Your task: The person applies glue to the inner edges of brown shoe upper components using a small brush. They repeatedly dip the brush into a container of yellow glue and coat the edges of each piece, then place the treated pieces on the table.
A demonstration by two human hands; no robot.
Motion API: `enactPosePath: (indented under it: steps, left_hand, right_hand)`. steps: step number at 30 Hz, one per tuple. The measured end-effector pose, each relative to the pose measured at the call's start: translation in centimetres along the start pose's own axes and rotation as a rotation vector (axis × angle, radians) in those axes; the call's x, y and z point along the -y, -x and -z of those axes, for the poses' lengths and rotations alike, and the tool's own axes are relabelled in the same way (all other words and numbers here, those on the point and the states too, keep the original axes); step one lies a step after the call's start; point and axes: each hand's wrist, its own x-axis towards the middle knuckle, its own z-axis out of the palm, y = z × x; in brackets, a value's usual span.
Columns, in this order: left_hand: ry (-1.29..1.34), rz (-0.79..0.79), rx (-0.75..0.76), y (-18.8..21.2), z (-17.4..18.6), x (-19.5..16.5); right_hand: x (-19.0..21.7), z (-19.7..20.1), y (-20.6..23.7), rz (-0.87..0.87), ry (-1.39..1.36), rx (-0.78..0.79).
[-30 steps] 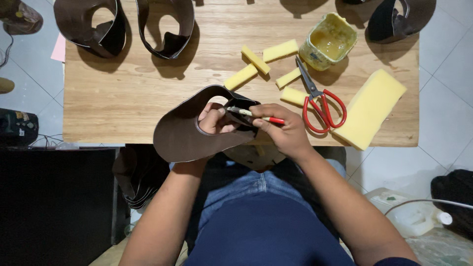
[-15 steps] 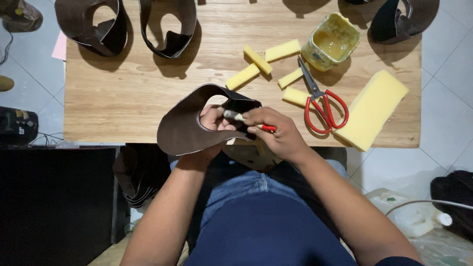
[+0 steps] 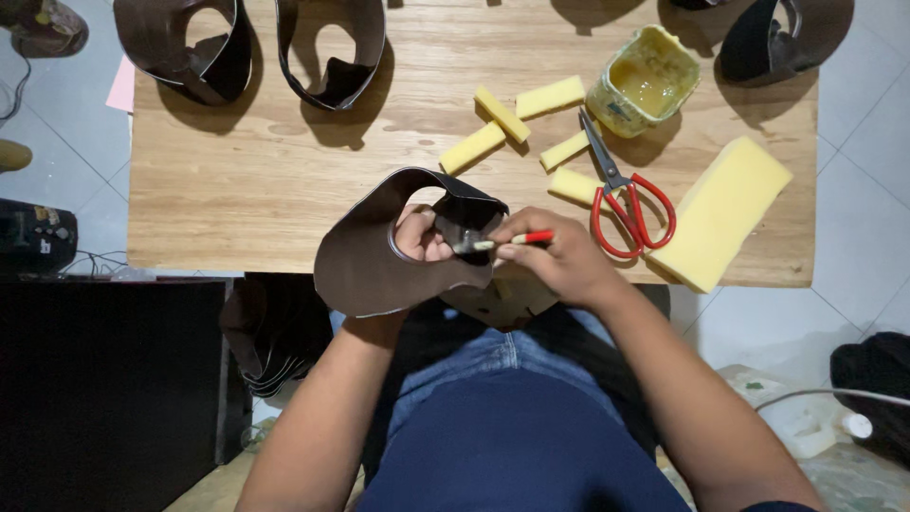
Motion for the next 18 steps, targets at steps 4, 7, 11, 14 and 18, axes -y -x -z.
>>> enactPosePath:
  steps: [4,7,11,14,18]
  left_hand:
    - [0.016,0.050,0.037,1.6,-2.8,-1.9]
    - [0.079,0.094,-0.015,2.2,-3.9,-2.2]
    - [-0.213,-0.078,-0.015,1.9,-3.0,-0.5]
    - [0.144,-0.142,0.007,-0.9,-1.4,1.7]
    - [0.157,-0.176,-0.082,-0.8,-0.1,3.7]
  right_hand:
    - [0.0,1.6,0.9,-0.005,-0.162,-0.114]
    - [0.2,1.2,1.4,0.102,-0.016,-0.223]
    - [-0.3,-1.5,1.3,0.259,0.242,-0.348]
    - [-1.4,-2.8,1.3,0.227,0.237,-0.420]
    - [-3.0,-3.5,0.6,-0.125,-0.399,-0.452]
